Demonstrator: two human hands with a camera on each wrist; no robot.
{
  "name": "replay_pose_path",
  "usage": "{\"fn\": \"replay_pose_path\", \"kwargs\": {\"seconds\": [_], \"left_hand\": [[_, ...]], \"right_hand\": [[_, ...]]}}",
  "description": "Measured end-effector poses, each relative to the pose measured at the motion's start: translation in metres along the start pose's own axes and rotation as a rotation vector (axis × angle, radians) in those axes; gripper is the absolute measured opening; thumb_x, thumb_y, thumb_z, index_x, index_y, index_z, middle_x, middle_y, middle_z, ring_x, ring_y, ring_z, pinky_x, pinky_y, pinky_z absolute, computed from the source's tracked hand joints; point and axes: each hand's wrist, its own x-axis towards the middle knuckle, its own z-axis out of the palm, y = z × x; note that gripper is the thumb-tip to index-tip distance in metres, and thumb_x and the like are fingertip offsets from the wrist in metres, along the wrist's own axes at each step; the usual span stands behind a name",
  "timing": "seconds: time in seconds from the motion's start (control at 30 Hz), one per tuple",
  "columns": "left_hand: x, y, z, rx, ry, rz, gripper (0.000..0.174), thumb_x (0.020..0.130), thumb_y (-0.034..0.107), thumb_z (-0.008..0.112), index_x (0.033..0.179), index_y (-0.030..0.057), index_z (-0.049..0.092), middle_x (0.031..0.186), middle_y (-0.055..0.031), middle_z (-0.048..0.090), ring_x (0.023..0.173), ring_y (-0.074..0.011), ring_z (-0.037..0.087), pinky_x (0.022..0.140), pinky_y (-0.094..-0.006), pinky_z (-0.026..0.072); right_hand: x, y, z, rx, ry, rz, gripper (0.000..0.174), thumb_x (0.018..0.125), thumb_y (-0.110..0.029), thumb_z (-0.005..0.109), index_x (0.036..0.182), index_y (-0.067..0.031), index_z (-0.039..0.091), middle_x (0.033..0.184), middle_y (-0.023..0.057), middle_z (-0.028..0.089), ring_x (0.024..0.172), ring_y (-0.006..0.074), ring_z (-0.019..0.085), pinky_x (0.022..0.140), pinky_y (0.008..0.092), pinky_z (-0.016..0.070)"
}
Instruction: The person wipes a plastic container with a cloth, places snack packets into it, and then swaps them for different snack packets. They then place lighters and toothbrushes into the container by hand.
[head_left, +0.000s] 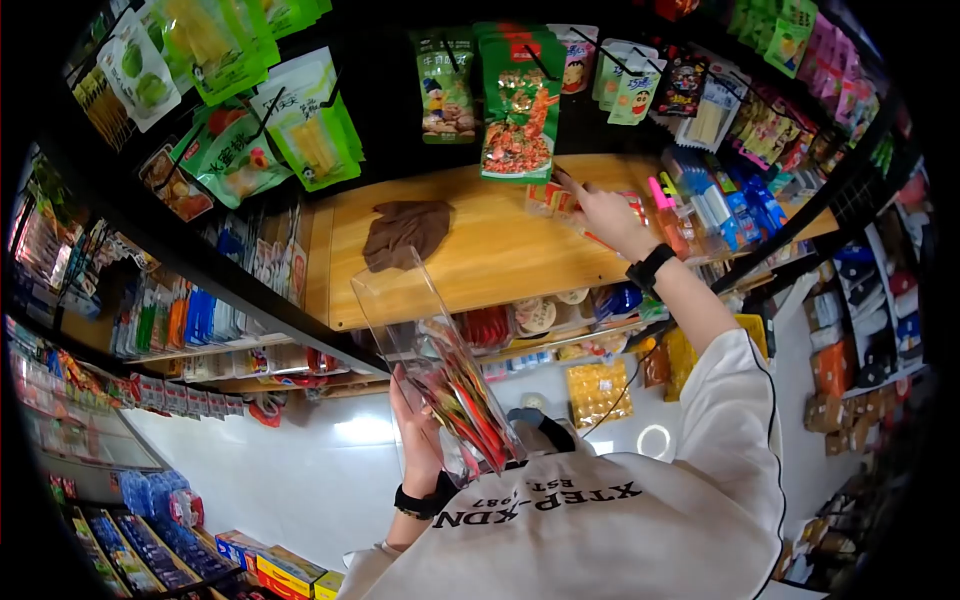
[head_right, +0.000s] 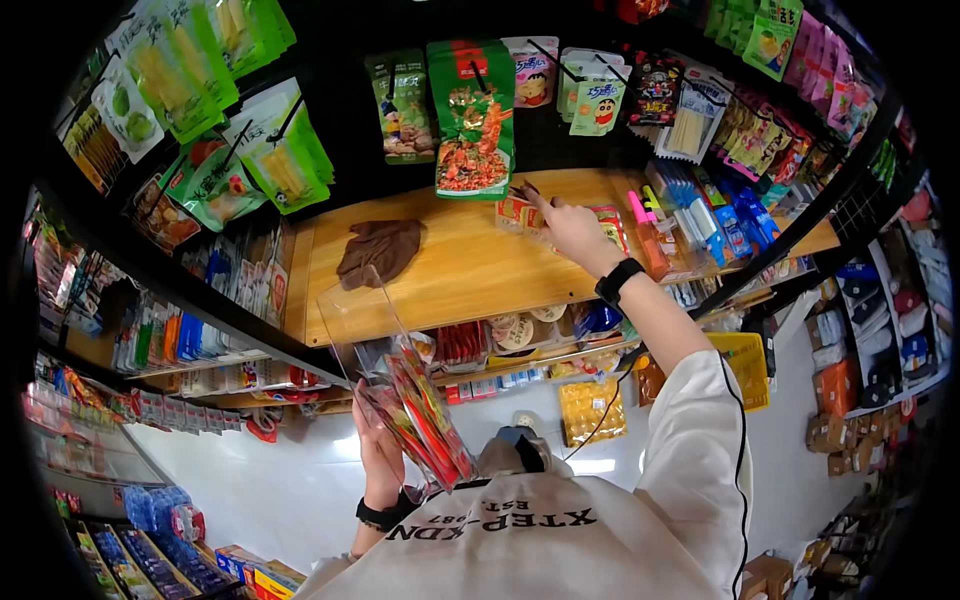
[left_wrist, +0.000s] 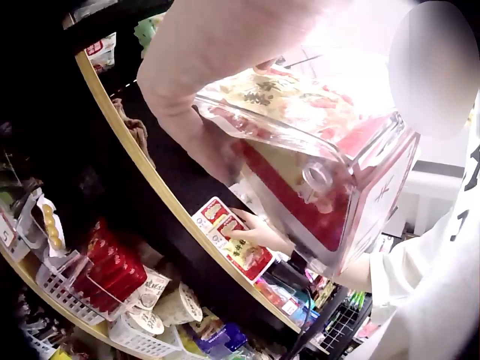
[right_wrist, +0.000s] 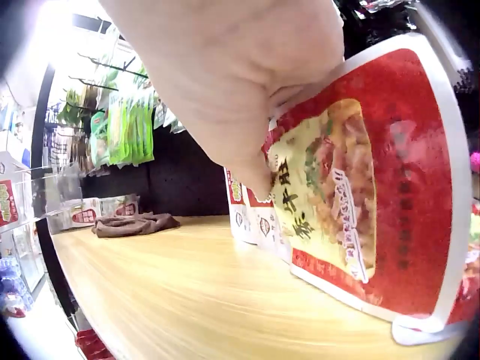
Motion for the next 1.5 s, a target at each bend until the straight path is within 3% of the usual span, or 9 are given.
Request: {"fn": "replay_pose_path", "kwargs": {"seconds": [0.1, 0.17, 0.33, 0.7, 0.87, 0.97, 1.23, 1.37, 1.5], "left_hand": [[-0.008, 0.002, -0.010, -0.046, -0.018, -0.051, 0.072, 0.073, 0.002, 0.034, 0.141, 0.0079, 0.011, 0.144, -0.0124, 0.017, 0.126, -0.0250, 0.033, 0.094, -0.0293, 0.0375], [-0.009, 0.001, -0.013, 0.050, -0.015, -0.091, 0.068, 0.076, 0.011, 0.036, 0.140, 0.0088, 0.013, 0.144, -0.0110, 0.019, 0.131, -0.0249, 0.024, 0.107, -0.0374, 0.0197], [-0.013, 0.002, -0.015, 0.074, -0.011, -0.101, 0.070, 0.075, 0.009, 0.036, 0.141, 0.0119, 0.013, 0.140, -0.0130, 0.025, 0.124, -0.0242, 0.034, 0.100, -0.0340, 0.0305], [-0.008, -0.013, 0.009, 0.114, -0.019, -0.154, 0.073, 0.073, 0.013, 0.039, 0.141, 0.0135, 0.012, 0.134, -0.0160, 0.035, 0.116, -0.0226, 0.044, 0.091, -0.0302, 0.0385], [-0.001, -0.036, 0.019, 0.087, -0.028, -0.134, 0.073, 0.076, 0.011, 0.043, 0.141, 0.0103, 0.011, 0.144, -0.0076, 0.016, 0.126, -0.0268, 0.032, 0.088, -0.0354, 0.0470], [0.003, -0.045, 0.034, 0.060, -0.047, -0.076, 0.072, 0.076, 0.010, 0.043, 0.141, 0.0104, 0.011, 0.145, -0.0065, 0.015, 0.128, -0.0267, 0.029, 0.088, -0.0366, 0.0473], [0.008, -0.066, 0.062, 0.022, 0.035, -0.035, 0.070, 0.078, 0.009, 0.044, 0.140, 0.0104, 0.012, 0.143, -0.0065, 0.018, 0.128, -0.0237, 0.029, 0.086, -0.0343, 0.0482], [0.008, -0.068, 0.074, -0.016, 0.057, -0.059, 0.069, 0.078, 0.007, 0.044, 0.140, 0.0108, 0.013, 0.143, -0.0060, 0.018, 0.128, -0.0226, 0.029, 0.085, -0.0327, 0.0491], [0.007, -0.082, 0.077, 0.001, 0.106, -0.018, 0.069, 0.079, 0.007, 0.044, 0.140, 0.0111, 0.014, 0.142, -0.0074, 0.020, 0.126, -0.0220, 0.032, 0.083, -0.0320, 0.0497]], "right_hand": [[0.002, -0.010, 0.000, -0.026, -0.024, 0.042, 0.070, 0.076, -0.020, 0.061, 0.136, -0.0183, 0.027, 0.103, 0.0226, 0.054, 0.076, 0.0370, 0.061, 0.059, 0.0408, 0.0508], [0.006, -0.010, 0.002, -0.050, -0.016, 0.051, 0.071, 0.076, -0.022, 0.062, 0.136, -0.0190, 0.026, 0.109, 0.0245, 0.051, 0.077, 0.0378, 0.061, 0.060, 0.0407, 0.0512], [0.020, -0.001, 0.012, -0.043, -0.028, -0.017, 0.075, 0.073, -0.024, 0.065, 0.136, -0.0198, 0.026, 0.125, 0.0289, 0.039, 0.082, 0.0403, 0.059, 0.069, 0.0425, 0.0506], [0.046, 0.013, 0.019, 0.026, -0.095, -0.201, 0.061, 0.075, -0.032, 0.061, 0.129, -0.0159, 0.037, 0.116, 0.0296, 0.045, 0.075, 0.0399, 0.059, 0.070, 0.0445, 0.0481], [0.048, 0.013, 0.013, 0.037, -0.081, -0.236, 0.059, 0.074, -0.033, 0.063, 0.125, -0.0141, 0.040, 0.107, 0.0266, 0.049, 0.072, 0.0387, 0.059, 0.067, 0.0444, 0.0483], [0.049, 0.016, 0.011, 0.053, -0.083, -0.265, 0.058, 0.073, -0.030, 0.065, 0.123, -0.0107, 0.042, 0.107, 0.0257, 0.050, 0.072, 0.0379, 0.059, 0.066, 0.0434, 0.0485], [0.076, 0.019, 0.029, -0.064, -0.089, -0.247, 0.040, 0.079, -0.028, 0.058, 0.106, -0.0006, 0.048, 0.079, 0.0157, 0.062, 0.070, 0.0329, 0.061, 0.060, 0.0389, 0.0500], [0.082, 0.016, 0.030, -0.106, -0.227, -0.241, 0.037, 0.082, -0.033, 0.053, 0.107, -0.0053, 0.050, 0.093, 0.0182, 0.059, 0.068, 0.0327, 0.062, 0.059, 0.0383, 0.0505], [0.078, 0.021, 0.033, -0.045, -0.060, -0.296, 0.030, 0.086, -0.036, 0.049, 0.106, -0.0141, 0.053, 0.110, 0.0196, 0.049, 0.066, 0.0318, 0.061, 0.058, 0.0391, 0.0505]]}}
